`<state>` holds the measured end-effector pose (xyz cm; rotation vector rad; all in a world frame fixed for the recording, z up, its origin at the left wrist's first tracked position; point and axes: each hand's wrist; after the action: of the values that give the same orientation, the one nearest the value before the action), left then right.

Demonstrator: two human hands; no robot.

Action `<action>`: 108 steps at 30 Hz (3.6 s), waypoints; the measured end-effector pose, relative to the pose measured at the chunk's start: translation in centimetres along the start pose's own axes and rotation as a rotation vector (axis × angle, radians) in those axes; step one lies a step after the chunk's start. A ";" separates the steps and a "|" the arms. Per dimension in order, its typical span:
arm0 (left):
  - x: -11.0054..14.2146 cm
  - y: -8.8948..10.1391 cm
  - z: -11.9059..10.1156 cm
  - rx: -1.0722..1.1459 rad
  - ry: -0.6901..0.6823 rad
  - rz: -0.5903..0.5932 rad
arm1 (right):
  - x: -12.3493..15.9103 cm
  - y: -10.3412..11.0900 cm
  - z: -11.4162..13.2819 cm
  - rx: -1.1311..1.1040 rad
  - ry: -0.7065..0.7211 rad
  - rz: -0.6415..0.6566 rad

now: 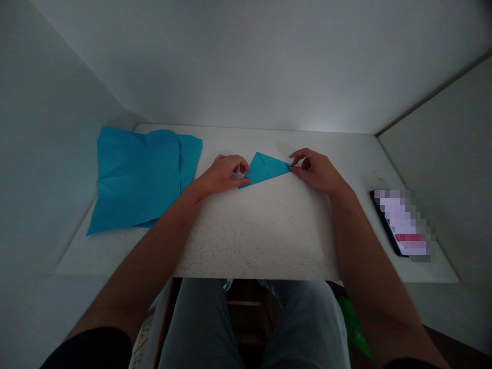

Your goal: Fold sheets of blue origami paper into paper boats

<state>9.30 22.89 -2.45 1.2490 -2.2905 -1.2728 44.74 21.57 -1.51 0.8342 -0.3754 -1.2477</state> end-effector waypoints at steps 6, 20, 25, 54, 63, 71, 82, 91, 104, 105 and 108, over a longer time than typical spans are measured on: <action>0.0 0.3 -0.3 -0.062 -0.023 0.029 | -0.1 0.0 -0.2 -0.026 0.022 0.070; 0.0 0.7 -0.3 -0.099 -0.126 -0.037 | 0.0 0.0 -0.2 -0.035 0.018 0.049; 0.1 0.8 -0.4 -0.149 -0.134 -0.061 | 0.0 -0.1 -0.4 -0.018 0.020 0.051; 0.1 0.3 -1.1 -0.247 -0.033 -0.266 | 0.1 -1.6 0.9 -0.061 0.059 -0.041; 0.1 0.1 -0.1 -0.154 -0.080 -0.268 | -0.1 -2.1 1.0 -0.037 0.113 -0.032; 0.0 -0.5 -0.2 -0.065 -0.081 -0.294 | -0.6 -2.6 2.0 -0.065 0.111 -0.316; 0.2 -1.2 -2.7 -0.125 -0.213 -0.217 | -1.2 -6.9 2.1 -0.206 -0.003 -0.361; 0.3 -1.1 -2.9 -0.057 -0.078 -0.299 | -0.9 -6.8 3.8 -0.237 0.056 -0.245; 0.0 -1.3 -2.1 0.198 0.014 -0.159 | -0.5 -4.8 4.5 -0.008 0.281 -0.097; -0.1 -1.2 -1.8 0.152 -0.006 -0.160 | -0.6 -4.6 4.1 -0.004 0.306 -0.052; -0.2 -0.7 -1.0 -0.017 -0.068 -0.214 | -0.7 -3.8 2.7 0.027 0.369 0.056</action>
<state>10.34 22.25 -2.34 1.5012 -2.2346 -1.4210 40.15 21.00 -2.39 1.0479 -0.1167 -1.0125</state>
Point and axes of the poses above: each hand's wrist, its own x-axis away from the middle knuckle, its own y-axis out of the back of the hand, z = x × y, and after that the axes turned 1 degree about x, right-handed
